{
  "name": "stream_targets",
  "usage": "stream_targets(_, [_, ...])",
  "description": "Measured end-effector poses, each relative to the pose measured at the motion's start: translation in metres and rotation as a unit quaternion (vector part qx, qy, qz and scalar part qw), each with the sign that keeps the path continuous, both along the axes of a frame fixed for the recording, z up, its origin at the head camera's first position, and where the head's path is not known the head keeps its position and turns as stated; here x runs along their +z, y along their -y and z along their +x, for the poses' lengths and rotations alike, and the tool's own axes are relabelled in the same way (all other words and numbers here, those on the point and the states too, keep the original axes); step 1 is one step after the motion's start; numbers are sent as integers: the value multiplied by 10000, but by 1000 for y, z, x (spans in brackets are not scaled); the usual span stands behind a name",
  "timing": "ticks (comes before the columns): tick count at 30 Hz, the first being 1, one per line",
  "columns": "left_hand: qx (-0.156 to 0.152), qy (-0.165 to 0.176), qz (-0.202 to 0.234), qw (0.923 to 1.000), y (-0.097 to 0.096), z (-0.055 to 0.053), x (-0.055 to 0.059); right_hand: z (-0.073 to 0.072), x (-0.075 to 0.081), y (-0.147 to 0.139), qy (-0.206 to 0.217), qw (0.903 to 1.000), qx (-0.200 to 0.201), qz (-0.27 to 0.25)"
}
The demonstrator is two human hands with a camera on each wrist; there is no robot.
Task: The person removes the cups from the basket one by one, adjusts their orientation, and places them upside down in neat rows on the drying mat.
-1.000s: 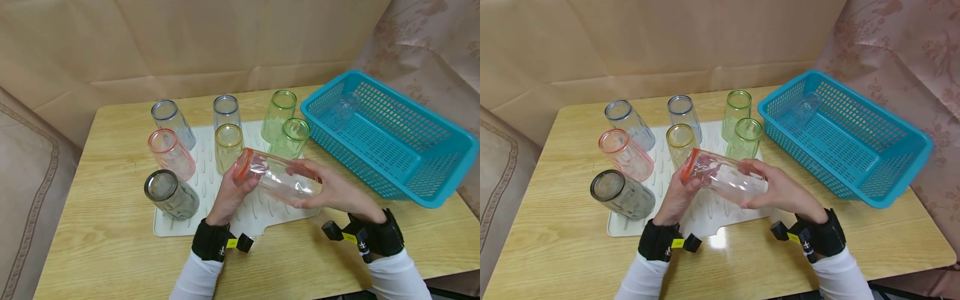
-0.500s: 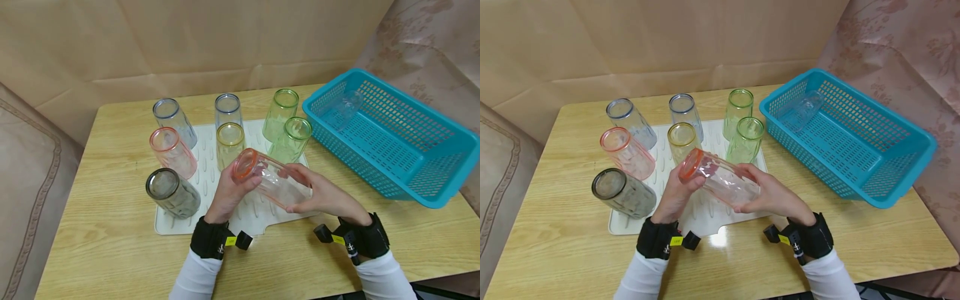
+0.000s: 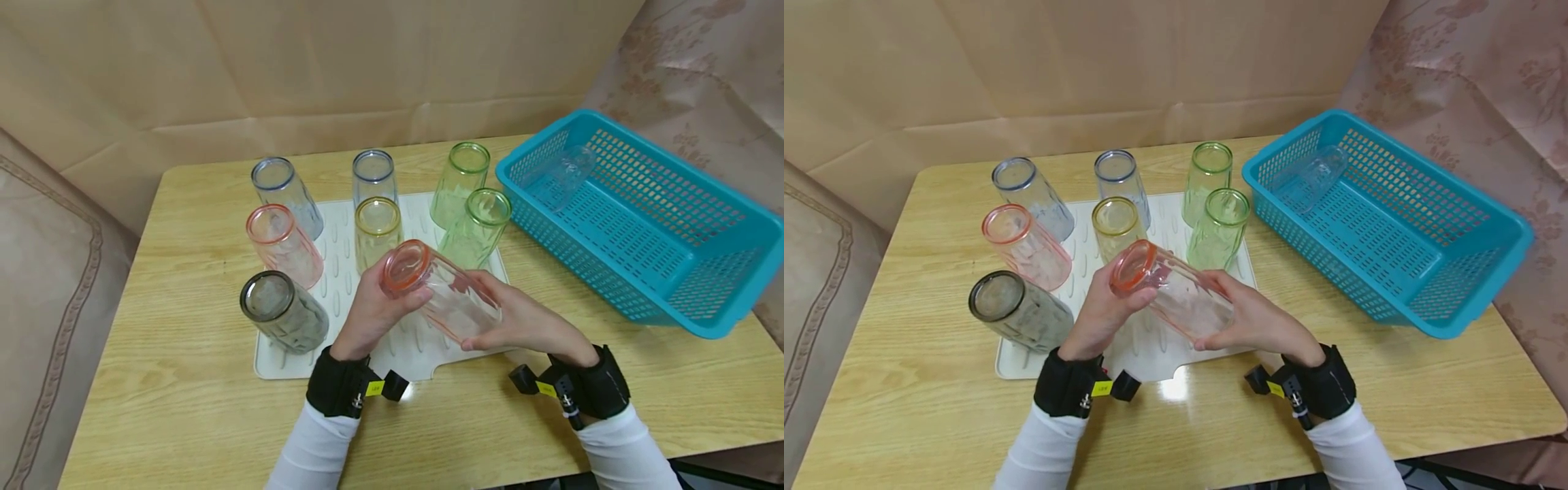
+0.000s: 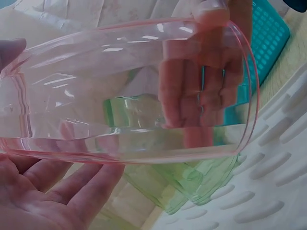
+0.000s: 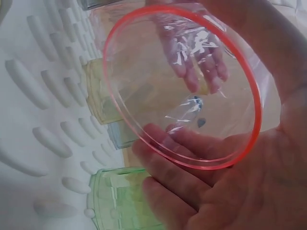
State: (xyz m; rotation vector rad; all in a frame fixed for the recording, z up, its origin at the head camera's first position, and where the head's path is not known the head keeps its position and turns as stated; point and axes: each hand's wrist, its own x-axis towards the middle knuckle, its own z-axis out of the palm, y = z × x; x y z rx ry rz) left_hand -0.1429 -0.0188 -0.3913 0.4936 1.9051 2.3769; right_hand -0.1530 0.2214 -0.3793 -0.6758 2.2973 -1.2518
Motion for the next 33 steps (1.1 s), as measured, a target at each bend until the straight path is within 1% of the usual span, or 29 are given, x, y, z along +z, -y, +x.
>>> stream_targets(5, [-3, -144, -174, 9997, 1, -1, 3, 0, 0, 1, 0, 9998, -71, 159])
stream_targets(9, [10, -362, -313, 9989, 4, -2, 5, 1, 2, -1, 61, 9993, -180, 309])
stream_targets(12, [49, -548, -528, 9971, 7, -2, 8, 1, 4, -3, 101, 9993, -167, 319])
stream_targets(18, [217, -724, -1063, 9915, 15, 0, 11, 1, 1, -5, 78, 9998, -5, 161])
stream_targets(21, [302, -801, -1189, 9892, 18, 0, 12, 1, 1, -6, 132, 9998, 5, 159])
stream_targets(27, [577, -1045, -1491, 9816, 23, 1, 12, 3, -2, -9, 226, 9995, -40, 224])
stream_targets(33, [772, -1077, -1805, 9746, 26, 5, 12, 5, -5, -12, 198, 9995, -63, 219])
